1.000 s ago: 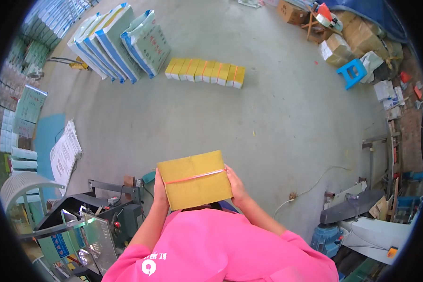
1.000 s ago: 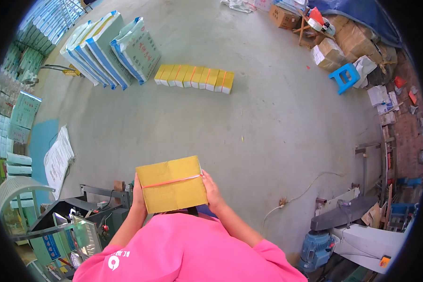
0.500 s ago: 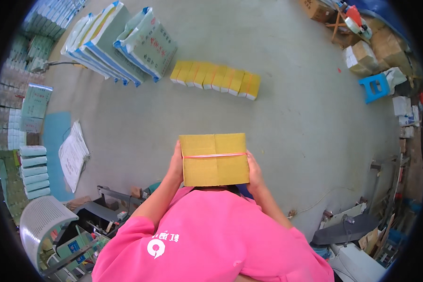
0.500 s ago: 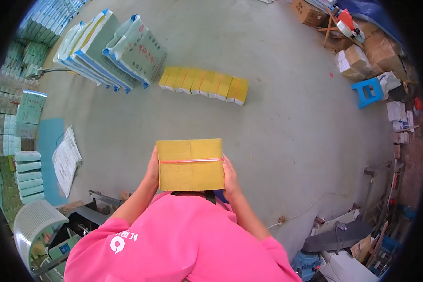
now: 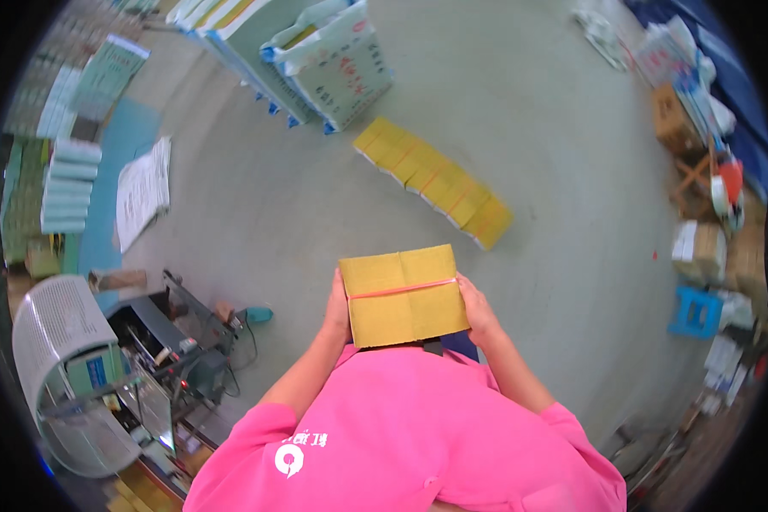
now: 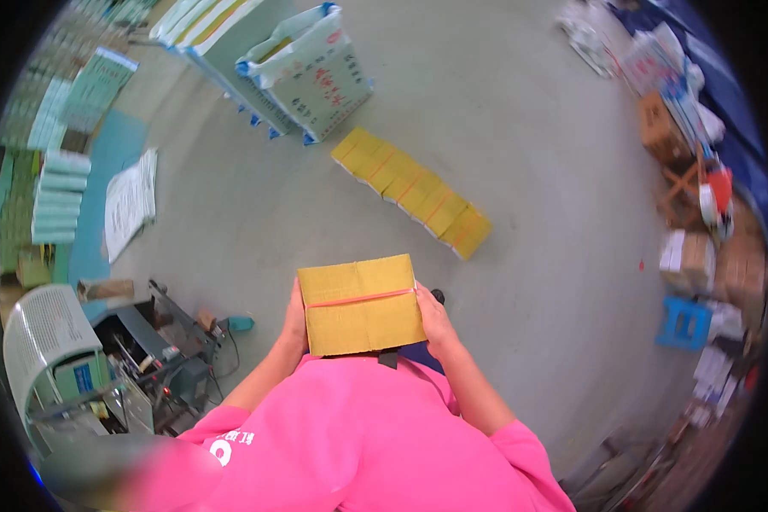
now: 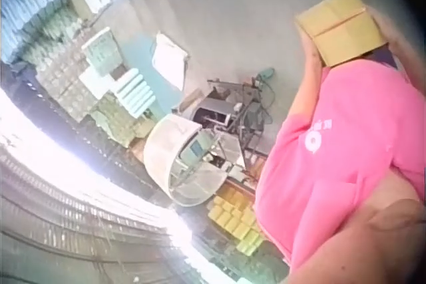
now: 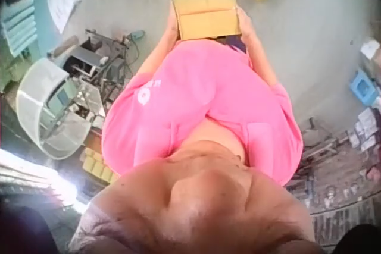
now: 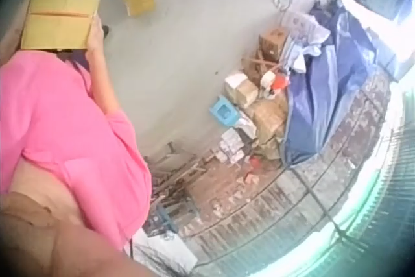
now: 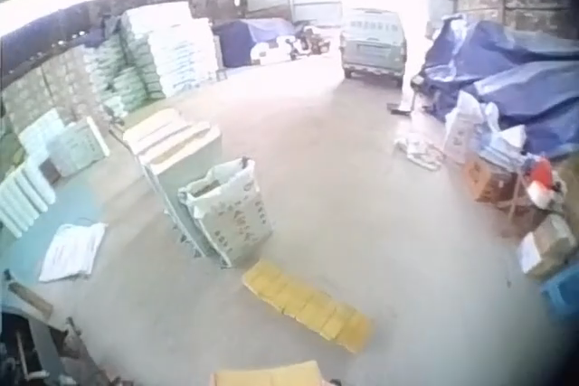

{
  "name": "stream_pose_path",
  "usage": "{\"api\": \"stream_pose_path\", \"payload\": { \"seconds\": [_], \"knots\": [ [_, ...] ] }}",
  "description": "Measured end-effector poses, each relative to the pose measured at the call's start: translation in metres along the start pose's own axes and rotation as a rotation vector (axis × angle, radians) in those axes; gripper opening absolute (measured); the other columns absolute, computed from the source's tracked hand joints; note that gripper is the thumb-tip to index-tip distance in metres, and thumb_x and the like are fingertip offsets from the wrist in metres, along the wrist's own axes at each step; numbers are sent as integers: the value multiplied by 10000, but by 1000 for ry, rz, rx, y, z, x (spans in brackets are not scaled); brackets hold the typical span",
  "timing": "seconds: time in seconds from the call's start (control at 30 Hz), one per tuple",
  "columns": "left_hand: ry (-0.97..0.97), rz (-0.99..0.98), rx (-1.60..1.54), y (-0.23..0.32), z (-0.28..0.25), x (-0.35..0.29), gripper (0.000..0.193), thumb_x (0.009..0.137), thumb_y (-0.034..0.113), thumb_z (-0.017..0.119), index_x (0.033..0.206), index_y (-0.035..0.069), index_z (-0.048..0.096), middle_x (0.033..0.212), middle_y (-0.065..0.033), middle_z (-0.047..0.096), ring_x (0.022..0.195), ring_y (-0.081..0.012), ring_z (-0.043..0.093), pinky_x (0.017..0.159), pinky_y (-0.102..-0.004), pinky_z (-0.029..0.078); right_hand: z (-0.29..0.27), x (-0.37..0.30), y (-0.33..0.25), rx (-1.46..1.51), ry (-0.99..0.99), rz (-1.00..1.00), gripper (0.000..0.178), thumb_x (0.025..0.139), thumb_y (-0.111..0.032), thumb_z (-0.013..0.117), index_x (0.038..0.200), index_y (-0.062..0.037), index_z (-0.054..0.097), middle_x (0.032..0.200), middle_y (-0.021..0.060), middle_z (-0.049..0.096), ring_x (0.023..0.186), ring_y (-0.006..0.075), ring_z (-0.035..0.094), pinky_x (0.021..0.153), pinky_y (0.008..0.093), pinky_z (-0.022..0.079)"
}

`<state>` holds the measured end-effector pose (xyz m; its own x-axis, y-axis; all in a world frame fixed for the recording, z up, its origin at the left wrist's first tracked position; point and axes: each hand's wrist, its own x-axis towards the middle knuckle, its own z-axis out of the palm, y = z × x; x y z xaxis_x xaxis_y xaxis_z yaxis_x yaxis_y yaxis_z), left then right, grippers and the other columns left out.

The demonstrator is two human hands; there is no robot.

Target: The recorder bundles yellow paper stacks using a strapping machine, weighs them, and organizes them on a table.

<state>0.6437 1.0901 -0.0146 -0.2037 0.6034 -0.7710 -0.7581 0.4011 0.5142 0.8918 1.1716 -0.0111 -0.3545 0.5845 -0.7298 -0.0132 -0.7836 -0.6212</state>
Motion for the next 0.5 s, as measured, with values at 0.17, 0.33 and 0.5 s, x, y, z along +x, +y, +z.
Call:
{"api": "stream_pose_path", "payload": {
  "seconds": [0.17, 0.33, 0.5],
  "knots": [
    [80, 50, -175, 27, 1, 47, 657, 1015, 566, 262, 1313, 36, 511, 1286, -109, 570, 1159, -236, 558, 1001, -350, 444, 19, 89, -59, -150, -115, 171, 487, 1028, -330, 394, 1445, -80, 428, 1431, 62, 477, 1314, 161, 425, 1082, 311, 326],
    [53, 55, -200, 84, -13, 147, 642, 1016, 533, 316, 1391, 23, 426, 1387, -120, 495, 1265, -238, 481, 1062, -347, 382, 53, 218, -99, -67, -168, 247, 519, 1022, -306, 427, 1480, -72, 360, 1471, 42, 422, 1354, 158, 374, 1102, 310, 296],
    [-51, 133, 47, 135, -26, 279, 705, 956, 353, 567, 1488, 23, 241, 1514, -116, 337, 1384, -224, 330, 1143, -360, 248, 99, 341, -156, -320, -175, 188, 655, 929, -253, 608, 1488, -57, 328, 1448, 53, 436, 1354, 187, 375, 1108, 324, 289]
  ]
}}
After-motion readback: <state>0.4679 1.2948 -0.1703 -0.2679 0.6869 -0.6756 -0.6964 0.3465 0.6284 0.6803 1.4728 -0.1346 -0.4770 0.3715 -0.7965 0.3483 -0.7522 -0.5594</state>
